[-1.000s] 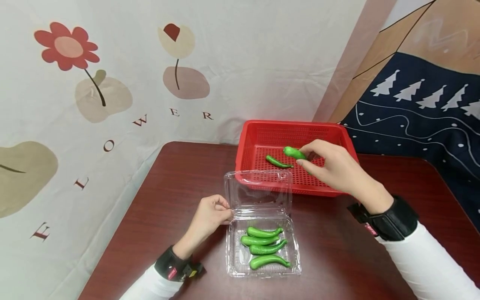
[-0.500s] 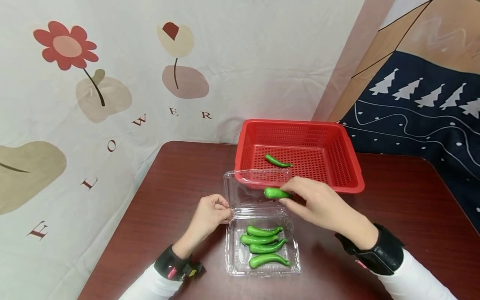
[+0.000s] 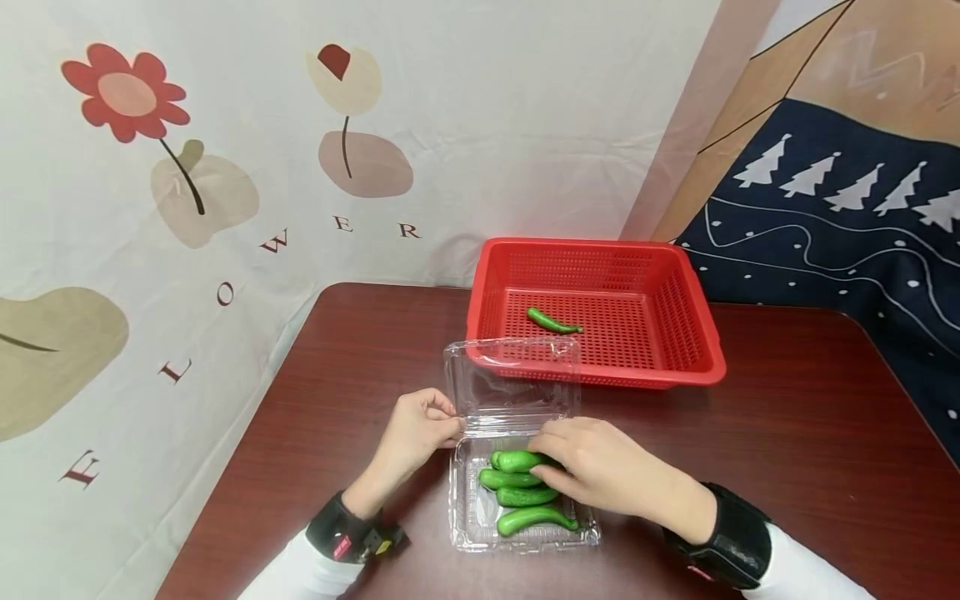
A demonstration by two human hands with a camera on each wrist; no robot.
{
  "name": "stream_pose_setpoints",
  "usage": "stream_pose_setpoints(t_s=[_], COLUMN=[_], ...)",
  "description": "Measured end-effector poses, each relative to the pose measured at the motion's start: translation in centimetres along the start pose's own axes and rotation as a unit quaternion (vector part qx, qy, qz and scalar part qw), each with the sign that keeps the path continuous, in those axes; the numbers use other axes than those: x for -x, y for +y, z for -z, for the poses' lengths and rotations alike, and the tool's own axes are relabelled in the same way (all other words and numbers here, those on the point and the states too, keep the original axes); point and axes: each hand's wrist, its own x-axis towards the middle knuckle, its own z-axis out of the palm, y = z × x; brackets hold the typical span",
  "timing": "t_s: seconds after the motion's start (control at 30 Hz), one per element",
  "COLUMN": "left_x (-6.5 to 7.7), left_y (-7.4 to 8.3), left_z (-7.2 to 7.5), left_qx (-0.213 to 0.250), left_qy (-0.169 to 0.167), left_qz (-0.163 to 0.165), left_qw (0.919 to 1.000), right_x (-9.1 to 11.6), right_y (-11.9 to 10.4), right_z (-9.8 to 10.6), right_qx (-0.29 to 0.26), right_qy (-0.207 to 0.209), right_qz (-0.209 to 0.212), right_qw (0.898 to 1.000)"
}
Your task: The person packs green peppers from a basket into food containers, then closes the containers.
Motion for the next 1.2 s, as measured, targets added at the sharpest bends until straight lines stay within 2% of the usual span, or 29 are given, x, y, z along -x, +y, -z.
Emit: stream_pose_setpoints(t_s=[0.27,0.6,0.9,1.2], left_x=[0.0,0.1,0.1,0.1], left_y=[0.0,0.2,0.1,0.2], left_z=[0.1,0.1,0.0,0.0], left_qx=[-0.009,-0.012,0.004,0.001], left_qy=[0.002,0.005,-0.001,0.004], left_qz=[-0.001,-0.001,0.003,0.002], left_qw=[1.0000,0.9999,1.0000,1.0000], right_x=[0.4,0.5,0.4,0.3], right_y=[-0.6,-0.8,-0.9,-0.6], right_z=[-2.3,-3.9,-4.0,-3.1], right_qx=[0.022,0.044,0.052,0.051], right_qy=[-0.024,-0.048,-0.049,-0.046], right_qz=[0.022,0.024,0.019,0.011], right_qw=[0.999,0.998,0.997,0.998])
